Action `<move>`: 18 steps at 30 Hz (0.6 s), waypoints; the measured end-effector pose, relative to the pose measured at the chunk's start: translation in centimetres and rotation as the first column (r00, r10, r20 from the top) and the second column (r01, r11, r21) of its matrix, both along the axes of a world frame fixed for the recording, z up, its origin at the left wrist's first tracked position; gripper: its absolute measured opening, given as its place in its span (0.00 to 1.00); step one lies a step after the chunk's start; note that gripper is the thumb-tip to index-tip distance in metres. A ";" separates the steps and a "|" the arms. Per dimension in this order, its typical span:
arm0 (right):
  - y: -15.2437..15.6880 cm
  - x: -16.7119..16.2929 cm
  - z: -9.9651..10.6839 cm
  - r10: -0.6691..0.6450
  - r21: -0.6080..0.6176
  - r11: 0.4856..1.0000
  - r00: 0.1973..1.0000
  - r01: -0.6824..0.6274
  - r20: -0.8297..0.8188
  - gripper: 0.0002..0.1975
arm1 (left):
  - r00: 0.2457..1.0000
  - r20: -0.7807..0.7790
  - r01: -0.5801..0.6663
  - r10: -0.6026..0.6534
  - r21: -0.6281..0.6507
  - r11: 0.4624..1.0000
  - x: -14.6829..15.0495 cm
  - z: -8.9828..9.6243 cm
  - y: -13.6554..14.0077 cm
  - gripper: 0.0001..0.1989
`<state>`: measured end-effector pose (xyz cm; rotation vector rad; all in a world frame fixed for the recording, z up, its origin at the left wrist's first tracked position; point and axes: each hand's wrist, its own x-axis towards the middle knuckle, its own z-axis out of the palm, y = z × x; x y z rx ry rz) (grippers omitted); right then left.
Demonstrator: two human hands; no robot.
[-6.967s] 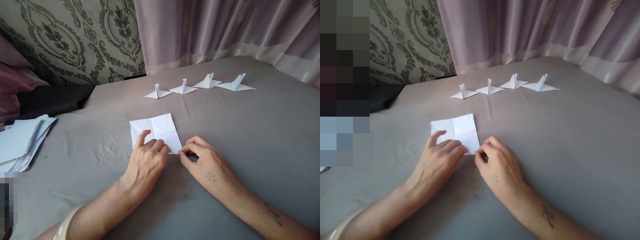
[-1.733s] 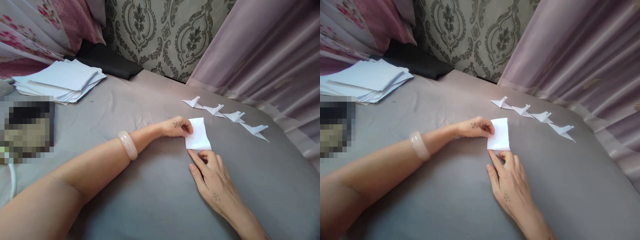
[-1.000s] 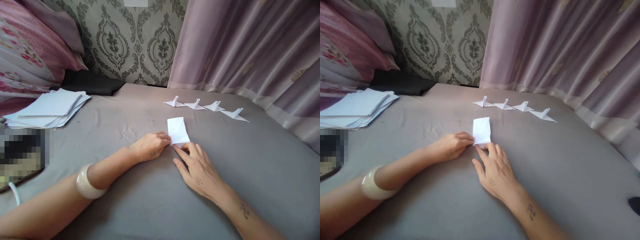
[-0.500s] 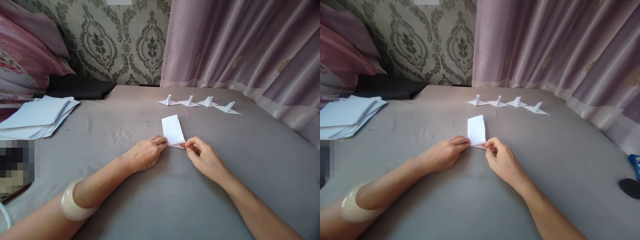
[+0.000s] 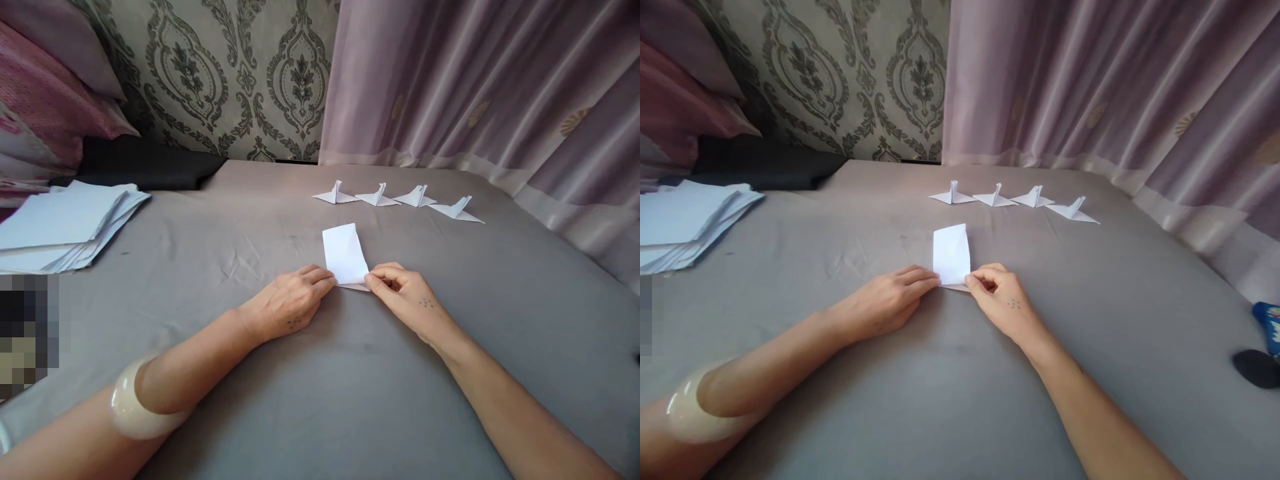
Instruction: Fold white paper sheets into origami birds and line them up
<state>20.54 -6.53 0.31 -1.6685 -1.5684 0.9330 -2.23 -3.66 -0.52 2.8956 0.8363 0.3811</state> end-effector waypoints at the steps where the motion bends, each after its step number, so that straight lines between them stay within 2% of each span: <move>1: 0.1 0.0 0.1 -0.008 -0.013 1.000 1.000 0.009 0.002 0.13 | 1.000 -0.007 -0.004 0.005 0.004 1.000 0.0 0.0 0.0 0.18; 8: 0.5 0.0 0.1 -0.034 -0.099 0.994 0.998 0.039 0.046 0.14 | 0.999 -0.042 -0.005 0.006 0.026 1.000 0.0 -0.3 0.1 0.20; 18: 0.7 0.6 -0.7 0.017 -0.052 0.999 0.996 -0.012 0.093 0.16 | 0.999 -0.037 -0.019 0.019 0.014 1.000 0.0 -0.2 0.0 0.20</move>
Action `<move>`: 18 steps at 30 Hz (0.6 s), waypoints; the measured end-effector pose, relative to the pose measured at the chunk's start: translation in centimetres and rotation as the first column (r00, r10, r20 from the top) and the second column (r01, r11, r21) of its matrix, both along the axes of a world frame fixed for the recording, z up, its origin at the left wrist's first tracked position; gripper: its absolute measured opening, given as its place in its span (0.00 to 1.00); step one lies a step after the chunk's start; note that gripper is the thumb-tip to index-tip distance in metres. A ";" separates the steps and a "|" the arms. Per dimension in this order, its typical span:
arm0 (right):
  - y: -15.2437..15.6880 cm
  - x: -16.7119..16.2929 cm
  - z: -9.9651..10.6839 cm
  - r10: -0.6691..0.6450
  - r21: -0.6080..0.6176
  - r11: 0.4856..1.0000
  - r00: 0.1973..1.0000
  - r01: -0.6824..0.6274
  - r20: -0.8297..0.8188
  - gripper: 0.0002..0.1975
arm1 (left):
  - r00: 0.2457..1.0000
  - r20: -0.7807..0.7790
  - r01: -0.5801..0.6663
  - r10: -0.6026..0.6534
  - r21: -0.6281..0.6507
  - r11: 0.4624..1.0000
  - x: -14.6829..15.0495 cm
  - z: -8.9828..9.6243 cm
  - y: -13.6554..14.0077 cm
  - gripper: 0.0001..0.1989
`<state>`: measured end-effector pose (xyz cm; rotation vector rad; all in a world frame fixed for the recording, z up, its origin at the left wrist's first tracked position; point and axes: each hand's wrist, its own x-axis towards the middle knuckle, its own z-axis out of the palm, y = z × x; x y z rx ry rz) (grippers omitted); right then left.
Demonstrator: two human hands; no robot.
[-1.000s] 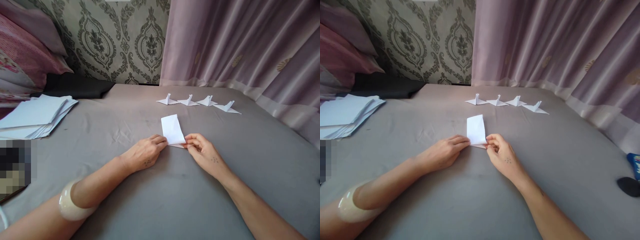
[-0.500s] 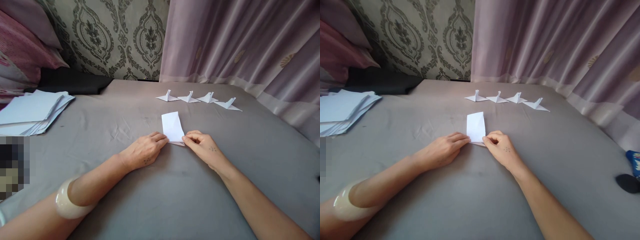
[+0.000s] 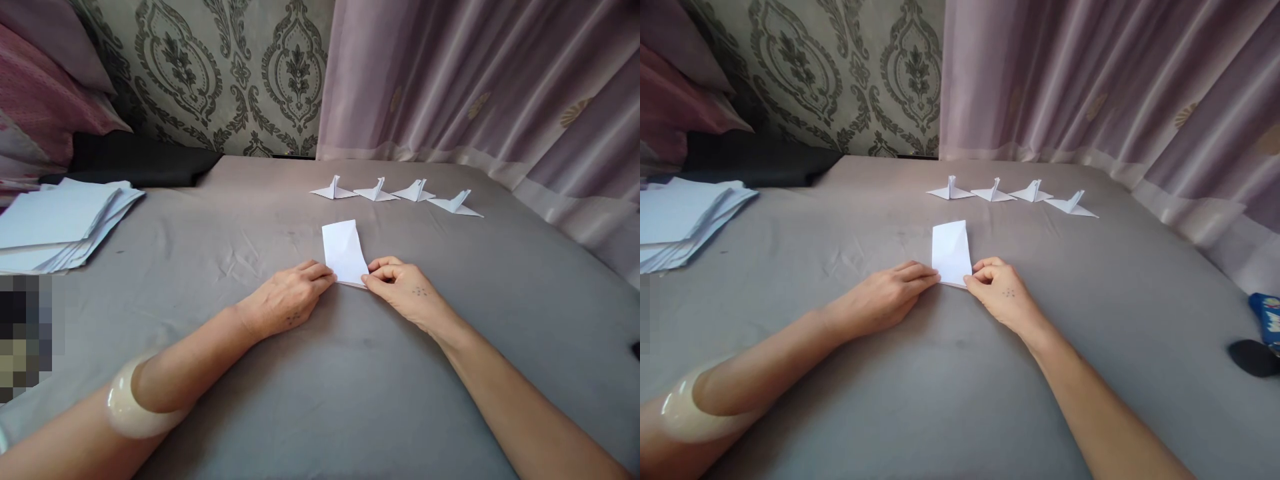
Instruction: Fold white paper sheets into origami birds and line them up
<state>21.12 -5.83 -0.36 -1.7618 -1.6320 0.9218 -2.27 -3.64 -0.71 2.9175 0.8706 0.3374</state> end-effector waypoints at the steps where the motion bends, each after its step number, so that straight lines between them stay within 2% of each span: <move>1: 0.0 0.0 0.0 0.003 0.002 1.000 1.000 -0.003 0.008 0.16 | 1.000 -0.007 -0.003 0.003 0.000 1.000 0.0 -0.1 0.0 0.20; 8: 0.0 0.0 -0.4 -0.016 0.019 1.000 0.998 0.015 0.054 0.14 | 0.997 -0.073 0.024 -0.022 0.025 0.999 0.1 -0.3 0.2 0.24; 18: -0.5 -0.3 -0.2 0.022 0.093 0.995 0.992 -0.033 0.122 0.15 | 0.993 -0.108 0.047 -0.045 0.016 0.999 0.3 -0.3 0.5 0.28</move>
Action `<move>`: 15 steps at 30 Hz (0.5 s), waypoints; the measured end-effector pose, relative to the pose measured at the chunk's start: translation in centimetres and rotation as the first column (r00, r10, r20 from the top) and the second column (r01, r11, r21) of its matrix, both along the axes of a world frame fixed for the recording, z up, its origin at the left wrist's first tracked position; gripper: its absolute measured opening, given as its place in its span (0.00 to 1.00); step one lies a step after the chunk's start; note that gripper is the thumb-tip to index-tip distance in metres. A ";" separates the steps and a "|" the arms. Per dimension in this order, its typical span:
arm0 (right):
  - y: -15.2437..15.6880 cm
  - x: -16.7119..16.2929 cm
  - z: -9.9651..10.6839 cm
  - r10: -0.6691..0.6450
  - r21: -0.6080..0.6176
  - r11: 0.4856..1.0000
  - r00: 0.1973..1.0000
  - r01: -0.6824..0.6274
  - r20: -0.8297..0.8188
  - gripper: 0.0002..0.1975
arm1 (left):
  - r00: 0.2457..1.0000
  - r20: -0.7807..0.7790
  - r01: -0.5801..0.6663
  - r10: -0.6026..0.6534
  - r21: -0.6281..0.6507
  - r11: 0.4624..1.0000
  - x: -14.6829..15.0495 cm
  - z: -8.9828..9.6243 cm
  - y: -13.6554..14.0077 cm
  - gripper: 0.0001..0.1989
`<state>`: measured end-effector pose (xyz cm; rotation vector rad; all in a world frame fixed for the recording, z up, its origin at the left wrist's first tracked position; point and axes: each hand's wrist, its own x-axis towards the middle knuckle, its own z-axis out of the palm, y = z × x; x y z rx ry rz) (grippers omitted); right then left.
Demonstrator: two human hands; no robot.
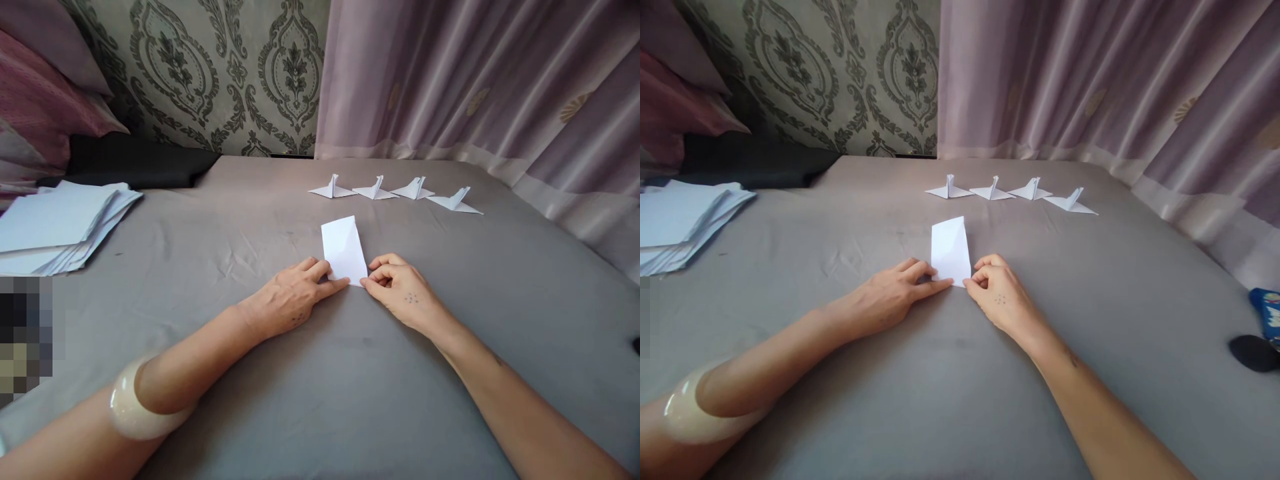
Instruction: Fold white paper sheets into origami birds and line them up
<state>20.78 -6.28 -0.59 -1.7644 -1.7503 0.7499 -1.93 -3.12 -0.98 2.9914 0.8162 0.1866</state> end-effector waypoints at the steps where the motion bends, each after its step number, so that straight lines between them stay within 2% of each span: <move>1: -0.1 0.0 0.0 0.007 0.006 1.000 1.000 -0.007 0.016 0.15 | 1.000 -0.011 -0.001 0.001 0.002 1.000 0.1 0.0 0.1 0.28; 5: -0.3 0.5 0.4 0.034 -0.008 0.999 0.996 -0.033 0.086 0.12 | 0.998 -0.062 -0.011 0.013 0.033 0.999 0.5 0.0 0.1 0.31; 7: -0.5 0.8 0.8 0.002 0.005 1.000 0.994 -0.003 0.113 0.07 | 0.996 -0.084 -0.020 0.025 0.065 0.998 0.8 0.1 0.0 0.32; 8: -0.6 0.8 0.9 -0.030 0.039 0.999 0.993 0.026 0.113 0.05 | 0.995 -0.093 -0.023 0.031 0.080 0.997 0.9 0.2 -0.1 0.32; 11: -1.2 0.1 1.1 -0.081 0.191 0.979 0.995 0.069 0.054 0.08 | 0.992 -0.117 -0.027 0.039 0.106 0.994 1.2 0.5 -0.3 0.31; 13: -1.7 -0.8 1.0 -0.007 0.244 0.970 0.999 -0.005 0.050 0.09 | 0.992 -0.124 -0.021 0.034 0.105 0.994 1.3 0.6 -0.4 0.30; 15: -2.3 -1.7 0.7 0.095 0.259 0.957 0.984 -0.132 0.150 0.11 | 0.992 -0.120 -0.015 0.026 0.089 0.996 1.1 0.7 -0.5 0.29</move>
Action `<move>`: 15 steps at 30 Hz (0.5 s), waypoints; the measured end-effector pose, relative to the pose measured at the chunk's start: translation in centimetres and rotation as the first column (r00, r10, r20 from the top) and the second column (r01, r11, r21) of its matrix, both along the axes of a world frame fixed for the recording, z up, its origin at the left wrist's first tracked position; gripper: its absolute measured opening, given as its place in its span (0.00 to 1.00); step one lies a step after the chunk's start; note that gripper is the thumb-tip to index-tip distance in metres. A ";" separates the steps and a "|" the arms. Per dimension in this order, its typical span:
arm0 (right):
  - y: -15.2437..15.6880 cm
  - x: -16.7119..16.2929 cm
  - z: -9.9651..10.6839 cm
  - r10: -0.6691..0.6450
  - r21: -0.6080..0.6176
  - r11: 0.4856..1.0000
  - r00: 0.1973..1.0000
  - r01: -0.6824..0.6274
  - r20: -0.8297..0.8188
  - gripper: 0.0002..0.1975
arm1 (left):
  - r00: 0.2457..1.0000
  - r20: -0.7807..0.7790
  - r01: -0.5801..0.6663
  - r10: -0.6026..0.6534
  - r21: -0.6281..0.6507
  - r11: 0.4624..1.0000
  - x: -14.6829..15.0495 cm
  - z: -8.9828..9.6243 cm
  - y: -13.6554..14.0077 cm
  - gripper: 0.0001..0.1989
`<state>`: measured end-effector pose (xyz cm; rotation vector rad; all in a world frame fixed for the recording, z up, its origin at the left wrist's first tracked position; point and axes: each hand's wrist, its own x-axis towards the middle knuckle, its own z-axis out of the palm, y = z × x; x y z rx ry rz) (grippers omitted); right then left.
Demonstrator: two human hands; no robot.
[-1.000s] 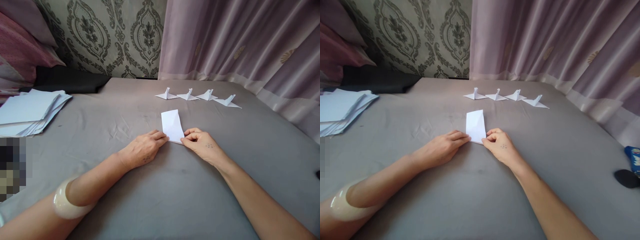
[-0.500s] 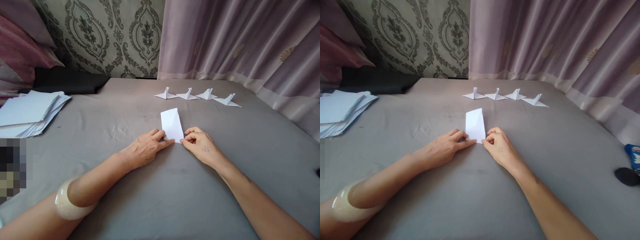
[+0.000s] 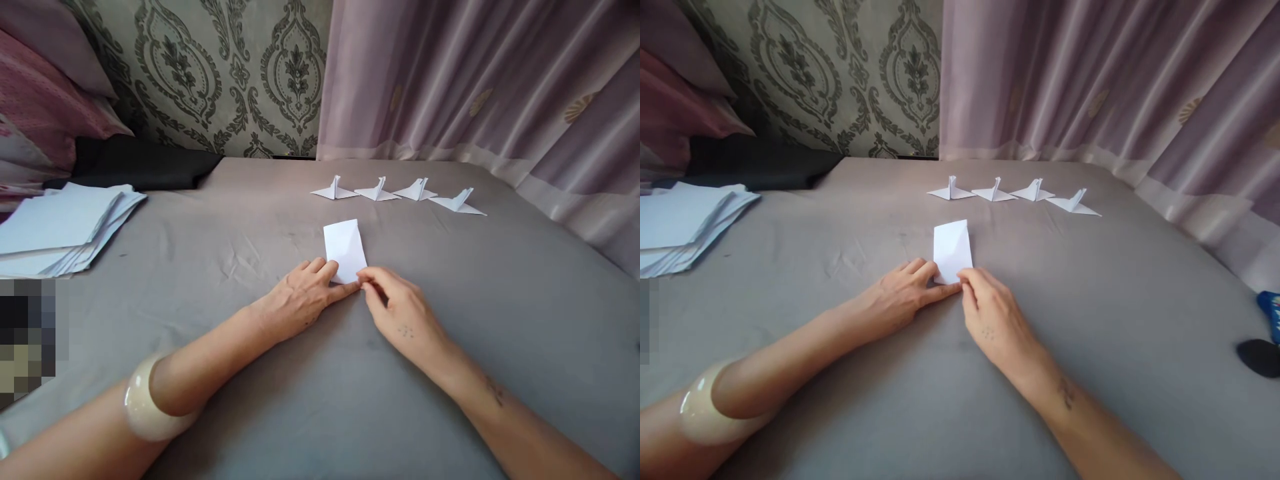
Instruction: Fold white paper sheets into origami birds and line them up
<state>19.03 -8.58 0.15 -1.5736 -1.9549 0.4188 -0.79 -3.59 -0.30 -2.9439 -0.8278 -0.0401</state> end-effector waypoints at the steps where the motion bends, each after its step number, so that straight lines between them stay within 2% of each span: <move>1: -0.3 -0.4 -0.1 0.039 0.007 0.999 0.998 -0.040 0.059 0.13 | 1.000 0.006 0.001 -0.001 -0.015 1.000 -0.2 0.0 -0.1 0.28; 4: -1.1 -1.1 -0.4 0.112 0.005 0.993 0.964 -0.116 0.241 0.17 | 0.999 0.038 -0.017 0.019 -0.056 0.998 -1.0 0.1 -0.2 0.25; 8: -1.5 -1.4 -0.4 0.126 0.028 0.988 0.899 -0.152 0.419 0.18 | 0.991 0.084 -0.093 0.099 -0.078 0.993 -2.2 0.5 0.1 0.23; 15: -1.1 -2.0 0.1 0.133 0.018 0.986 0.853 -0.164 0.505 0.21 | 0.923 0.232 -0.262 0.308 -0.208 0.942 -2.4 0.7 1.1 0.20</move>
